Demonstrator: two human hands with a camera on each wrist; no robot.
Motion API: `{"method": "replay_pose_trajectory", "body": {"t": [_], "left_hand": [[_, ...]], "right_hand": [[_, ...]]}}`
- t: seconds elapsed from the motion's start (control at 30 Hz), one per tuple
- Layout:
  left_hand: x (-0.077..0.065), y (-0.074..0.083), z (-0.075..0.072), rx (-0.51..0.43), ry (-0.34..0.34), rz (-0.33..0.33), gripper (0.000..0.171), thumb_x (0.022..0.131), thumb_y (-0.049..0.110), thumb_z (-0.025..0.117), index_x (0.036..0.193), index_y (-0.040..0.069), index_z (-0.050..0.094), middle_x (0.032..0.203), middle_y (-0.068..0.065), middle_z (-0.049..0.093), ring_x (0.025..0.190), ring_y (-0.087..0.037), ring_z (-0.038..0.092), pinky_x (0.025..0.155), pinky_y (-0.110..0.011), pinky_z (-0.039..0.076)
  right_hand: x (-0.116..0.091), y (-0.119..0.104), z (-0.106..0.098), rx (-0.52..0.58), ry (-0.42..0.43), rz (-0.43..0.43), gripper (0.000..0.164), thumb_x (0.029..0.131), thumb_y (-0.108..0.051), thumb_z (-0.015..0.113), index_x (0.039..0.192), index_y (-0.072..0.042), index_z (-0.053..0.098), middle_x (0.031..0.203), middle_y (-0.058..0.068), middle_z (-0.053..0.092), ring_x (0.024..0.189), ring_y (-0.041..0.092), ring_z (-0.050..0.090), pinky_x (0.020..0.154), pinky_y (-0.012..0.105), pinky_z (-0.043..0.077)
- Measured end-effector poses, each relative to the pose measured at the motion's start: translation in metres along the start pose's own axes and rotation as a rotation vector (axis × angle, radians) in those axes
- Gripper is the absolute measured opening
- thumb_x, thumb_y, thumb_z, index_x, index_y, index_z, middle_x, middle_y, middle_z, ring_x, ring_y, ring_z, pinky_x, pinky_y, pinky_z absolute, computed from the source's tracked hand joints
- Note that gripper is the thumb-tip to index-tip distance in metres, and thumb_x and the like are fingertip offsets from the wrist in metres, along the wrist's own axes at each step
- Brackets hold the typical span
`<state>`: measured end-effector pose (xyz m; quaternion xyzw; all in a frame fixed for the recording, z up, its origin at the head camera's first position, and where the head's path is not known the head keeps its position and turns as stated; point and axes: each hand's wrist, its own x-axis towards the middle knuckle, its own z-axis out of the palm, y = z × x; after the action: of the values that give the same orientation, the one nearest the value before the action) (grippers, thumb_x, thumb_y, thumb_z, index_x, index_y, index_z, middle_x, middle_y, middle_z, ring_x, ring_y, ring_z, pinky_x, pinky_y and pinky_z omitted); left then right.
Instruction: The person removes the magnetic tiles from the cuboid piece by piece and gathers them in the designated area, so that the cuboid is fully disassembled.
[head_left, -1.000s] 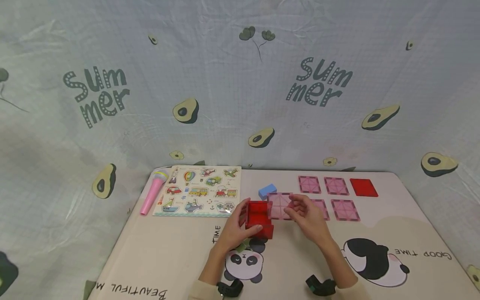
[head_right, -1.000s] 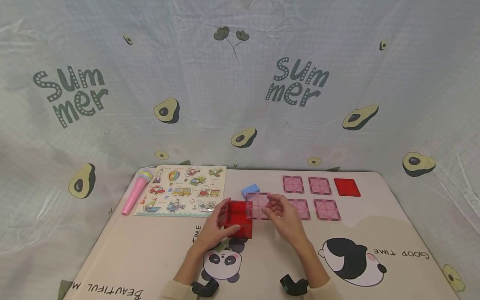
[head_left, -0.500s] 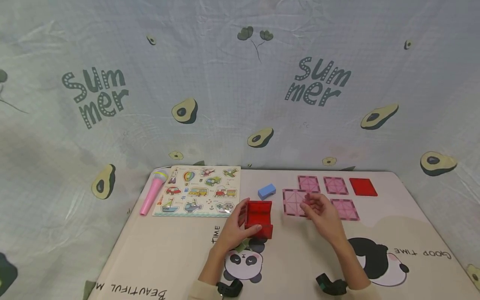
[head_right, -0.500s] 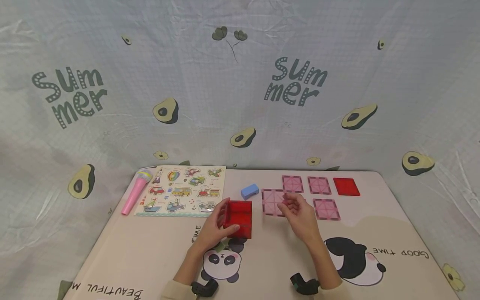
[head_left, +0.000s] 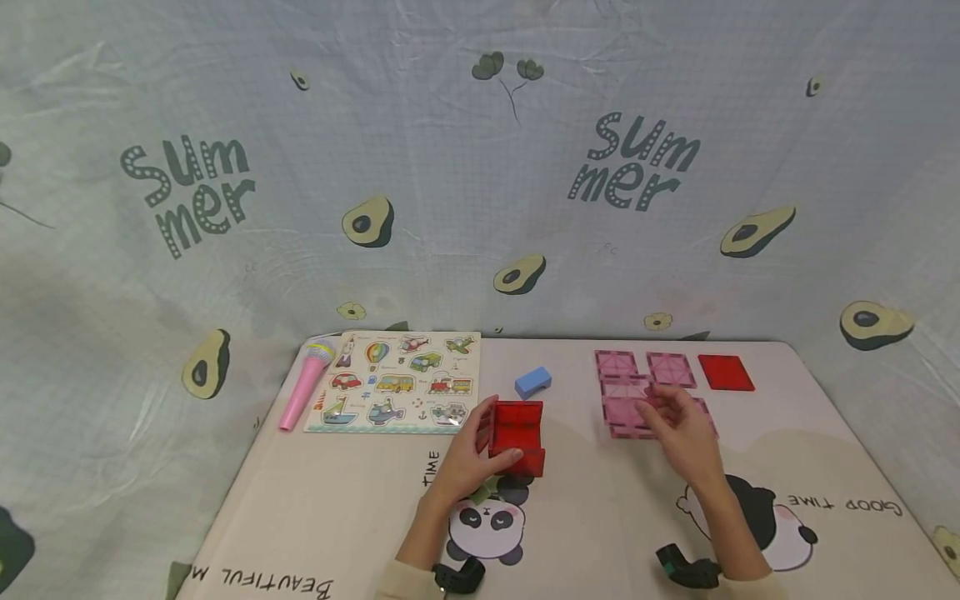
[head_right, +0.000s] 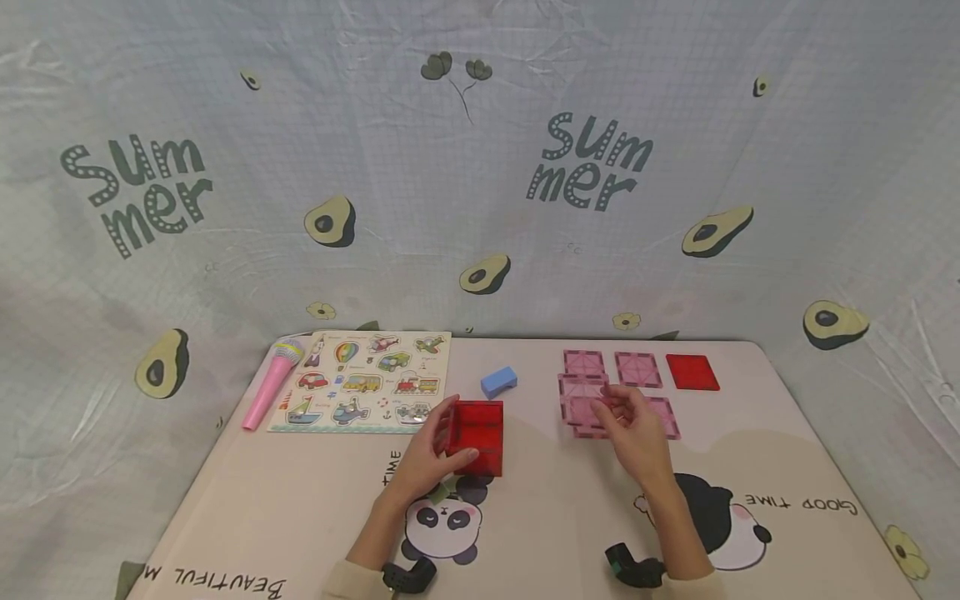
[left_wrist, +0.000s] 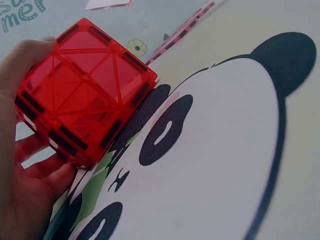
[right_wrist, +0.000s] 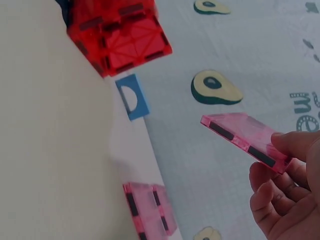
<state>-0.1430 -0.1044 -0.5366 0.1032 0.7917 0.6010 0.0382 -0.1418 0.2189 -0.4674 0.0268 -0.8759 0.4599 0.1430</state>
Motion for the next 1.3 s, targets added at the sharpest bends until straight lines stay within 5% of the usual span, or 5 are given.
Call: {"method": "replay_pose_trajectory", "body": {"t": [0.47,0.67,0.9,1.3], "left_hand": [[-0.001,-0.002,0.002,0.005,-0.007,-0.002,0.085,0.084,0.037,0.079,0.154,0.033,0.032,0.154,0.002,0.044,0.143,-0.025,0.043,0.116,-0.043,0.041],[-0.001,-0.003,0.001,0.016,-0.002,-0.006,0.086,0.083,0.037,0.079,0.155,0.03,0.032,0.154,0.002,0.044,0.143,-0.025,0.042,0.116,-0.043,0.04],[0.0,-0.002,0.001,0.021,-0.004,-0.006,0.089,0.084,0.036,0.079,0.157,0.022,0.03,0.155,0.001,0.044,0.143,-0.026,0.042,0.117,-0.044,0.04],[0.001,-0.003,0.001,0.015,0.008,0.006,0.085,0.083,0.037,0.079,0.154,0.032,0.032,0.154,0.001,0.045,0.143,-0.026,0.043,0.116,-0.044,0.041]], "right_hand": [[-0.002,0.018,-0.027,-0.035,0.079,0.073,0.043,0.098,-0.023,0.065,0.131,0.003,0.056,0.113,0.025,0.068,0.071,-0.01,0.062,0.066,0.004,0.052],[0.001,0.029,-0.038,-0.078,0.131,0.154,0.048,0.098,-0.031,0.064,0.133,0.001,0.055,0.123,0.024,0.065,0.072,-0.021,0.052,0.063,0.001,0.048],[0.003,0.042,-0.054,-0.146,0.146,0.188,0.05,0.099,-0.034,0.063,0.134,0.0,0.055,0.124,0.025,0.064,0.068,-0.017,0.048,0.056,0.007,0.047],[0.009,0.061,-0.072,-0.188,0.195,0.243,0.05,0.099,-0.036,0.061,0.134,-0.001,0.056,0.113,0.022,0.068,0.059,-0.011,0.054,0.052,0.011,0.045]]}}
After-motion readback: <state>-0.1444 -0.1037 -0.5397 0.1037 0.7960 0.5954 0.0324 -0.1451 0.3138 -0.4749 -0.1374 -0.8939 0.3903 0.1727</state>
